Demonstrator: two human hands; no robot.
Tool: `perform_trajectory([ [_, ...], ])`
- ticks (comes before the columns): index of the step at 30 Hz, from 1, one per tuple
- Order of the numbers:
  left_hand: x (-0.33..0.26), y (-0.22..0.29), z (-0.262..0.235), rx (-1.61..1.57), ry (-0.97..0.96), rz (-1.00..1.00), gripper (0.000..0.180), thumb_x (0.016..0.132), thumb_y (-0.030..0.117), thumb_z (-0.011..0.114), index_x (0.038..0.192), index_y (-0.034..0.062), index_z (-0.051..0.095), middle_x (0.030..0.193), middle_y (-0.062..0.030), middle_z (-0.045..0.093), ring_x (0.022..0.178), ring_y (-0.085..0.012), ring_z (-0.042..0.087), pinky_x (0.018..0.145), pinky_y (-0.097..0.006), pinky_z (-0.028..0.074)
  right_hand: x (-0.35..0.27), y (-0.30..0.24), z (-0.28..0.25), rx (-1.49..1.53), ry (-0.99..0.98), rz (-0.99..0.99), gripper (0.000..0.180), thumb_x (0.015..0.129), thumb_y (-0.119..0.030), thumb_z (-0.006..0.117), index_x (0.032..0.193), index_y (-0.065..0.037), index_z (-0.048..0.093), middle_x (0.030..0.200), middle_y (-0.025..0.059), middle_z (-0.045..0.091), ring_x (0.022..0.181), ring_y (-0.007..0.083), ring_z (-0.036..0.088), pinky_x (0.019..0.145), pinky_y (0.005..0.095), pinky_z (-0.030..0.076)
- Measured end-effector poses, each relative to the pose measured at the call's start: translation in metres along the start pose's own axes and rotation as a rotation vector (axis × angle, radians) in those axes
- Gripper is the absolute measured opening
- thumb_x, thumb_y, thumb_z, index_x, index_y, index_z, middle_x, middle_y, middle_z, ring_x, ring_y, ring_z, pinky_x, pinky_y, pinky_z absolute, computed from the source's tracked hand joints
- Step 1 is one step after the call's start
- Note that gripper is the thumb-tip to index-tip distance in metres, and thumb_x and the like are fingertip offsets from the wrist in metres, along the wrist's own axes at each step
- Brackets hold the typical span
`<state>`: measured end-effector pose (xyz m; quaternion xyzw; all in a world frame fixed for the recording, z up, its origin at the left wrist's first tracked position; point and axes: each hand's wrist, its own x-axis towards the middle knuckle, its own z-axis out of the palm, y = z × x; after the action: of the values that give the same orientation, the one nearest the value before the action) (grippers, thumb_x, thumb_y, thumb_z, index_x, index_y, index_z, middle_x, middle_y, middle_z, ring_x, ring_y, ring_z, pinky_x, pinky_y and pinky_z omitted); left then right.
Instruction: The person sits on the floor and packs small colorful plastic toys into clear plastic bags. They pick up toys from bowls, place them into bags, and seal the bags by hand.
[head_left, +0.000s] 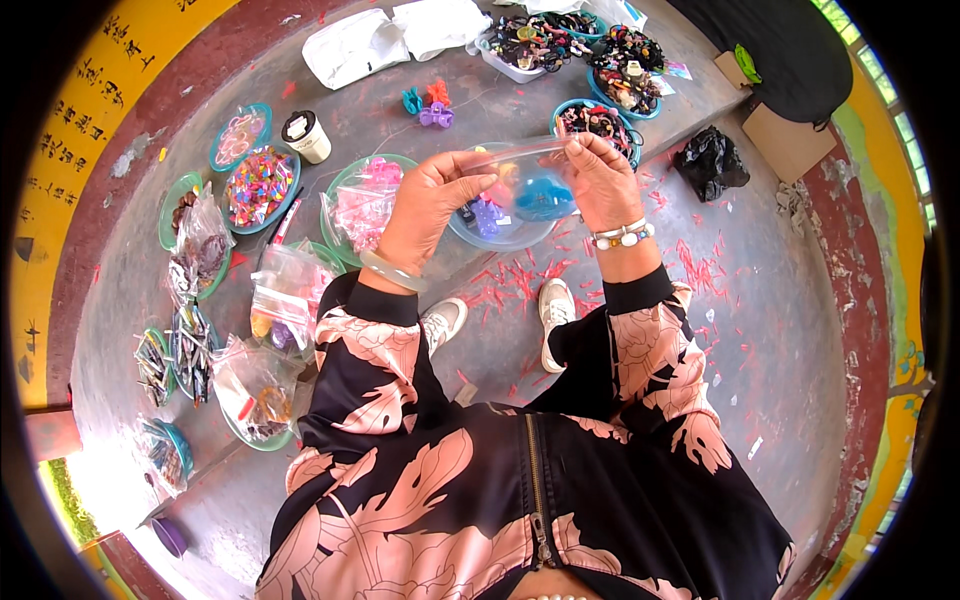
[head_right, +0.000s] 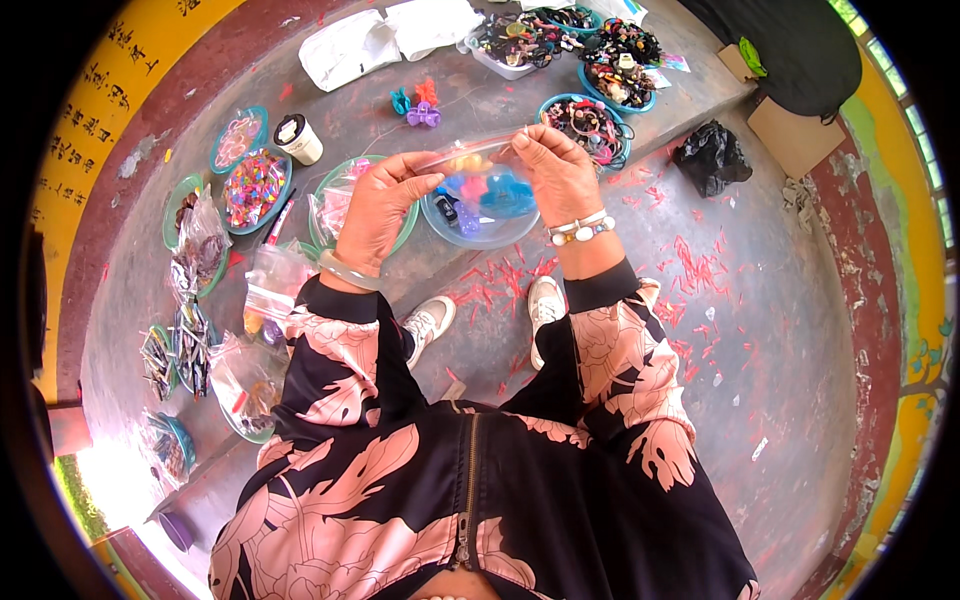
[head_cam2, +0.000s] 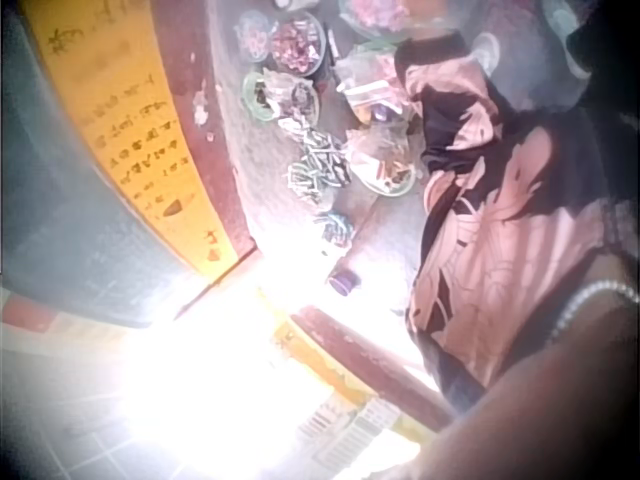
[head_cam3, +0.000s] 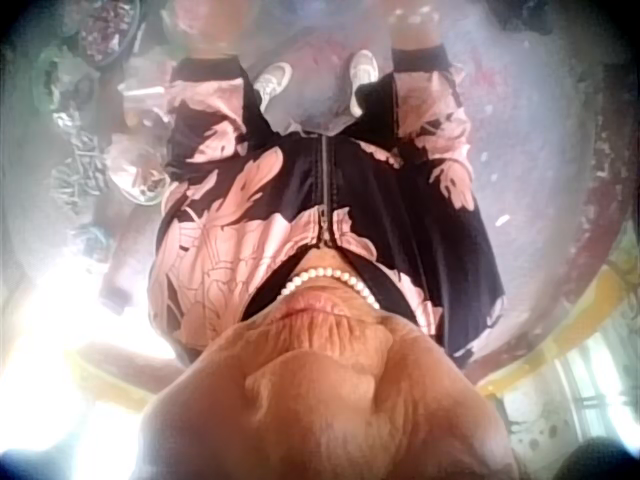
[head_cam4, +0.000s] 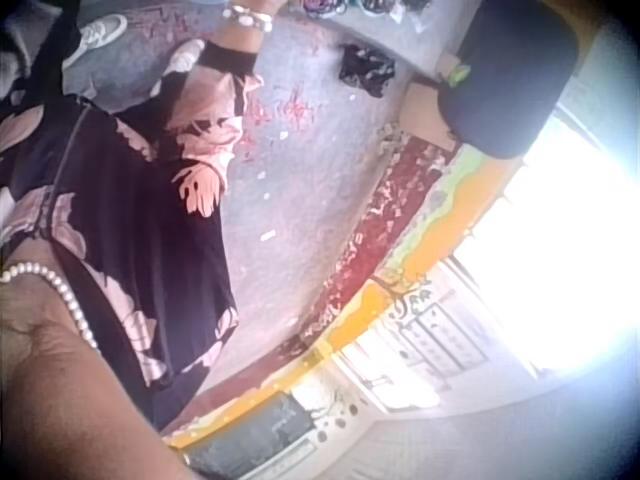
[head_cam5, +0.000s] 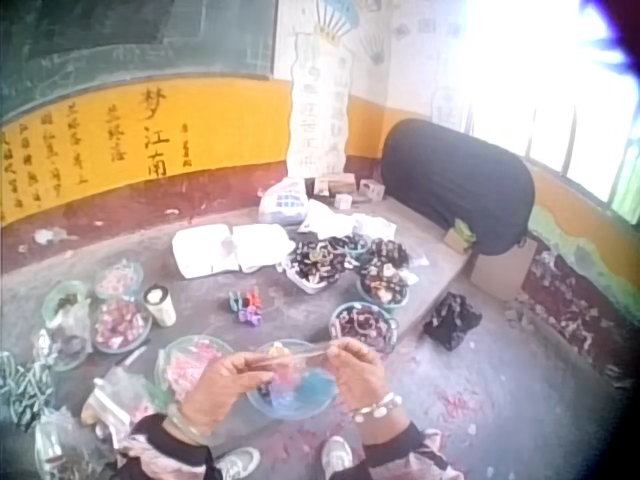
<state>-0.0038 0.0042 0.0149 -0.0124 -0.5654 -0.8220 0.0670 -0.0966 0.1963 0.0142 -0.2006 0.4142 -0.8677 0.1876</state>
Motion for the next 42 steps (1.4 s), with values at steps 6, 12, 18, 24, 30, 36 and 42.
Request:
perform_trajectory([
  [6,-0.004,0.01,0.008,0.062,0.038,-0.02,0.013,0.082,0.009,0.059,0.091,0.0009,0.062,0.084,-0.0064,0.065,0.071,-0.0068,0.054,0.06,-0.017,0.038,-0.001,-0.004,0.005,0.018,0.044,-0.021,0.006,0.083,-0.006,0.058,0.086,-0.002,0.061,0.084,0.008,0.063,0.079,0.0218,0.062,0.073,0.0322,0.048],
  [12,-0.007,0.015,0.011,0.084,0.104,0.044,0.008,0.082,0.011,0.06,0.083,0.0037,0.063,0.077,-0.0024,0.064,0.061,-0.0026,0.044,0.053,-0.015,0.034,-0.001,-0.005,0.005,-0.176,0.033,0.036,0.009,0.082,-0.006,0.059,0.088,-0.001,0.062,0.082,0.0071,0.064,0.077,0.0208,0.062,0.075,0.0328,0.049],
  [18,-0.003,0.005,0.002,-0.012,0.05,0.058,0.008,0.081,0.01,0.06,0.085,0.0022,0.061,0.081,-0.0047,0.064,0.067,-0.0063,0.05,0.062,-0.018,0.038,-0.001,0.001,0.006,-0.231,0.023,0.004,0.008,0.079,-0.005,0.061,0.085,0.001,0.063,0.077,0.0072,0.063,0.07,0.02,0.062,0.068,0.0302,0.049],
  [24,-0.003,0.007,0.007,-0.015,-0.008,-0.009,0.018,0.077,0.007,0.064,0.094,0.0003,0.061,0.084,-0.0034,0.063,0.078,-0.0087,0.056,0.07,-0.021,0.043,-0.002,-0.003,0.01,-0.272,0.003,0.019,0.007,0.078,-0.002,0.061,0.083,0.002,0.064,0.073,0.0078,0.064,0.067,0.0163,0.062,0.067,0.0253,0.048],
  [30,-0.002,-0.012,0.004,0.292,-0.036,0.03,0.016,0.072,0.008,0.068,0.083,-0.0024,0.064,0.071,-0.0005,0.061,0.065,-0.0061,0.054,0.06,-0.022,0.044,-0.002,-0.001,-0.001,-0.457,-0.069,0.07,0.006,0.078,-0.001,0.06,0.083,0.002,0.063,0.076,0.0063,0.062,0.07,0.0155,0.06,0.067,0.028,0.049],
  [36,-0.005,0.021,-0.016,0.588,0.088,0.024,0.015,0.078,0.011,0.063,0.085,-0.0022,0.064,0.076,-0.0042,0.064,0.07,-0.0076,0.058,0.065,-0.021,0.046,0.002,-0.001,0.008,-0.482,0.035,0.048,0.019,0.083,-0.014,0.06,0.096,0.0,0.062,0.081,0.0062,0.065,0.077,0.0125,0.06,0.069,0.0239,0.044],
  [42,-0.003,0.035,-0.078,0.538,0.26,0.004,0.014,0.079,0.009,0.06,0.085,-0.0033,0.061,0.077,-0.0065,0.064,0.071,-0.0109,0.06,0.065,-0.022,0.047,0.001,-0.004,0.012,-0.498,0.04,0.126,0.022,0.084,-0.019,0.058,0.096,-0.001,0.061,0.081,0.0063,0.065,0.078,0.0127,0.061,0.069,0.0235,0.044],
])
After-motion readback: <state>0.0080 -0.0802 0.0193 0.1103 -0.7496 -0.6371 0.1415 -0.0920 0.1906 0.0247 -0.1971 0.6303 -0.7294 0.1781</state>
